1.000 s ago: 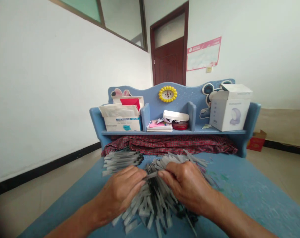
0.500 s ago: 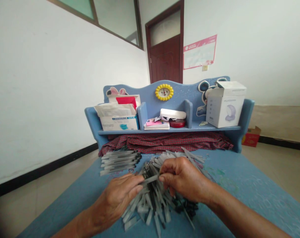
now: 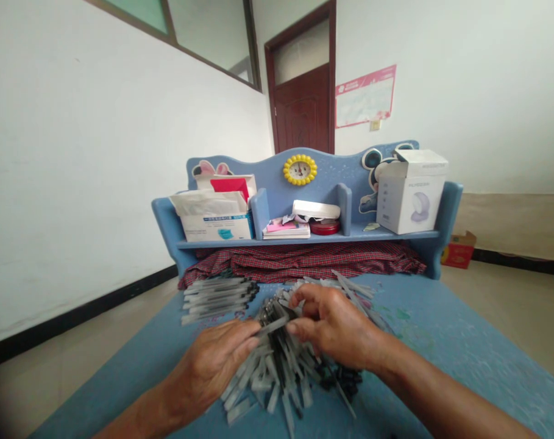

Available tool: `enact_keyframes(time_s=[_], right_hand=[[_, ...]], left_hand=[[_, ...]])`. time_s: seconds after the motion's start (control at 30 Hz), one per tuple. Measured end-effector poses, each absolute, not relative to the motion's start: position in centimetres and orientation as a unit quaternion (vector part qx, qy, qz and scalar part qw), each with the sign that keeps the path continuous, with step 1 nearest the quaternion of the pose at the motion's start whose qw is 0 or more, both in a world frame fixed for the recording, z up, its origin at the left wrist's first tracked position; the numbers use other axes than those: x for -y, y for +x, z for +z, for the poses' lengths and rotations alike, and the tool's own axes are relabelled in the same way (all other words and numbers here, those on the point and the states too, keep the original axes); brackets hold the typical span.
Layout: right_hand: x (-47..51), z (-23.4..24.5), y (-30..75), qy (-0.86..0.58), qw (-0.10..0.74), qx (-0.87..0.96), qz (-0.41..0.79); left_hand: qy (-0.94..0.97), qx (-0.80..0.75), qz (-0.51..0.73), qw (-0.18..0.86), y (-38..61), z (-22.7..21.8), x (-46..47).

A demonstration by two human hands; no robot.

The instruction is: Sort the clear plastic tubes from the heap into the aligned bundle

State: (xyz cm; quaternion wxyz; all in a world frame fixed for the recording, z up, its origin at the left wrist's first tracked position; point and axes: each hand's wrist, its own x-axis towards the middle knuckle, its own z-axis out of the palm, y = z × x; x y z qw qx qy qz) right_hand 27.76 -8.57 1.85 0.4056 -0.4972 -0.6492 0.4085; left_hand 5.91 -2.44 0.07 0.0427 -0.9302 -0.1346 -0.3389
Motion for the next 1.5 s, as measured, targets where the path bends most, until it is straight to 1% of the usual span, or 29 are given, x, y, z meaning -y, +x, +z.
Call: enact_keyframes(time_s=[0.13,0.17,0.3,0.47,0.6,0.77,1.0,1.17,1.3,1.5], right_hand=[[8.38,1.46,27.78,-0.541,0.376,0.669,0.344],[8.37,1.41,27.74,-0.545,0.377,0.666,0.343],[8.35,1.41,27.56,-0.509,0.405,0.635,0.417],[8.25,1.39,27.51,-0.533,0.385,0.648,0.385],[8.22,1.3,27.56,-0.496,0.408,0.637,0.427],[8.05,1.19,27.54,-0.535,0.387,0.635,0.401],[7.91,1.25,27.66,-0.473,0.436,0.602,0.473],[7.93,0.99,27.43,-0.505,0.4,0.624,0.442],[8.0,1.12,27.38,-0.502,0.41,0.603,0.465],[8.04,1.83,27.96,-0.462,0.455,0.582,0.49]], left_hand=[[-0.927,0.141,-0.343,0.046,5.96,0.08,2.37],[-0.927,0.141,-0.344,0.046,5.96,0.07,2.35],[-0.928,0.137,-0.343,0.047,5.93,-0.03,2.28],[-0.931,0.142,-0.333,0.049,5.9,-0.2,2.25],[-0.934,0.141,-0.325,0.047,5.88,-0.26,2.19],[-0.932,0.153,-0.325,0.043,5.92,-0.2,2.19],[-0.933,0.142,-0.33,0.037,5.85,-0.19,2.1],[-0.935,0.149,-0.321,0.023,5.91,-0.34,2.07],[-0.937,0.165,-0.307,-0.016,5.94,-0.23,2.32],[-0.935,0.208,-0.246,-0.15,5.73,0.63,2.55]])
